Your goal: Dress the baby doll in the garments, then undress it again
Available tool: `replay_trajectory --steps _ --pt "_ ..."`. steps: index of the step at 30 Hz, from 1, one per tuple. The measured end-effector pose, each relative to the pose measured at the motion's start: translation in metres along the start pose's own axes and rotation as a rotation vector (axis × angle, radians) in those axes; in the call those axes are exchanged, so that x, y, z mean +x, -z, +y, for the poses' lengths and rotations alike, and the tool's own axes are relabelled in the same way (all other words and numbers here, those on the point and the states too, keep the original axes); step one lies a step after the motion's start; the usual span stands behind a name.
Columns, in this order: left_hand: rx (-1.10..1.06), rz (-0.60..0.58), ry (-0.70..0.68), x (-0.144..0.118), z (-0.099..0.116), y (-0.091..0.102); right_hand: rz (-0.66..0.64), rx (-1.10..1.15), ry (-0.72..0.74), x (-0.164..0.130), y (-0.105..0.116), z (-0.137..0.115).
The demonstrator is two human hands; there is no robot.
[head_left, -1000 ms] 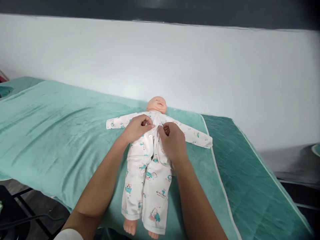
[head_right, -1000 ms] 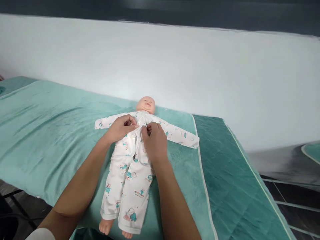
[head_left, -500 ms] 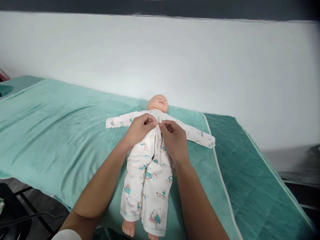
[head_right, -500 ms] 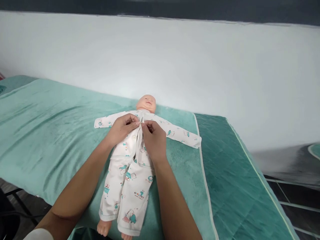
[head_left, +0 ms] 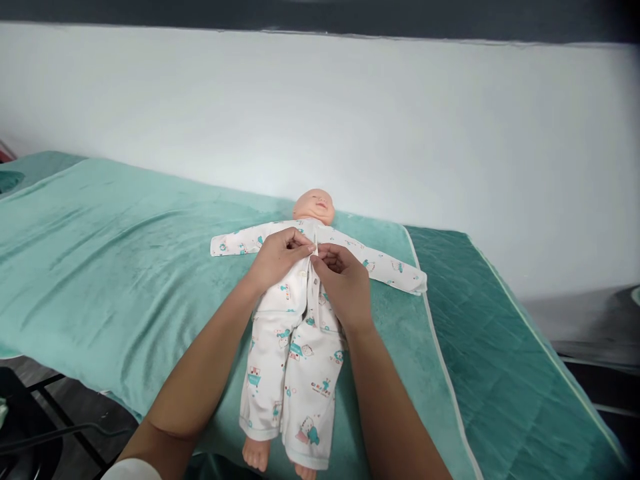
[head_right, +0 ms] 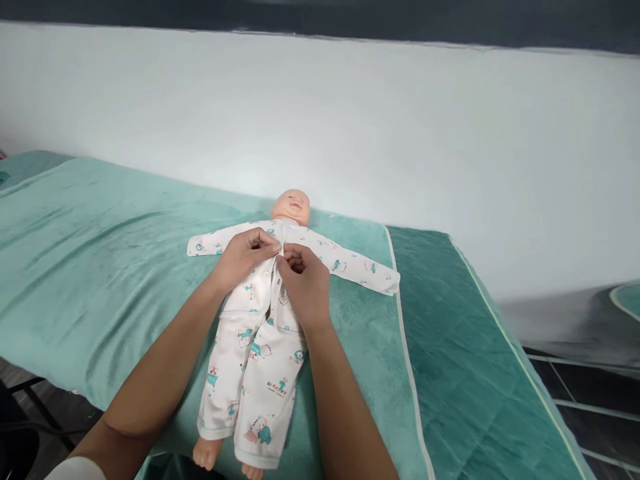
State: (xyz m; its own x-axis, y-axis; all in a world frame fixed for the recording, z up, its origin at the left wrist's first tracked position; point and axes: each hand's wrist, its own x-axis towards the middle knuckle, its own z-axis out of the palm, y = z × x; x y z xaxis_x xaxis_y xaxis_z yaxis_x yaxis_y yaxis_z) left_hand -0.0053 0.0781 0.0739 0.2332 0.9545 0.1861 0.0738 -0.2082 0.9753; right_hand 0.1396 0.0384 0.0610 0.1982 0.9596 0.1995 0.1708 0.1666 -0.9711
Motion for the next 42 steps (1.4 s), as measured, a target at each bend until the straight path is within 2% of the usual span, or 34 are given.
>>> replay_trajectory --steps 4,13,18,24,28,32,37,42 --pt "-0.016 -0.002 0.005 0.000 -0.001 0.000 0.002 -0.065 0.027 -0.002 -0.002 -0.002" --pt "0.119 0.035 0.031 -0.003 0.006 -0.003 -0.019 -0.330 0.136 -0.007 -0.006 -0.005" --pt "0.029 -0.040 0.013 -0.003 0.007 0.005 -0.056 -0.350 0.119 -0.009 -0.006 -0.004" --pt "0.085 -0.038 0.000 -0.002 0.003 0.009 -0.087 -0.460 0.156 -0.012 -0.007 -0.007" --pt "0.073 -0.071 0.025 -0.004 0.005 0.014 -0.102 -0.647 0.160 -0.018 0.000 -0.017" --pt "0.089 -0.183 0.098 -0.008 0.012 0.028 -0.221 -0.831 0.081 -0.023 0.012 -0.032" --pt "0.224 -0.414 0.063 -0.011 0.018 0.040 -0.358 -0.699 0.056 -0.020 0.027 -0.036" --pt "0.310 -0.463 0.008 -0.011 0.021 0.039 -0.404 -0.467 -0.001 -0.013 0.036 -0.029"
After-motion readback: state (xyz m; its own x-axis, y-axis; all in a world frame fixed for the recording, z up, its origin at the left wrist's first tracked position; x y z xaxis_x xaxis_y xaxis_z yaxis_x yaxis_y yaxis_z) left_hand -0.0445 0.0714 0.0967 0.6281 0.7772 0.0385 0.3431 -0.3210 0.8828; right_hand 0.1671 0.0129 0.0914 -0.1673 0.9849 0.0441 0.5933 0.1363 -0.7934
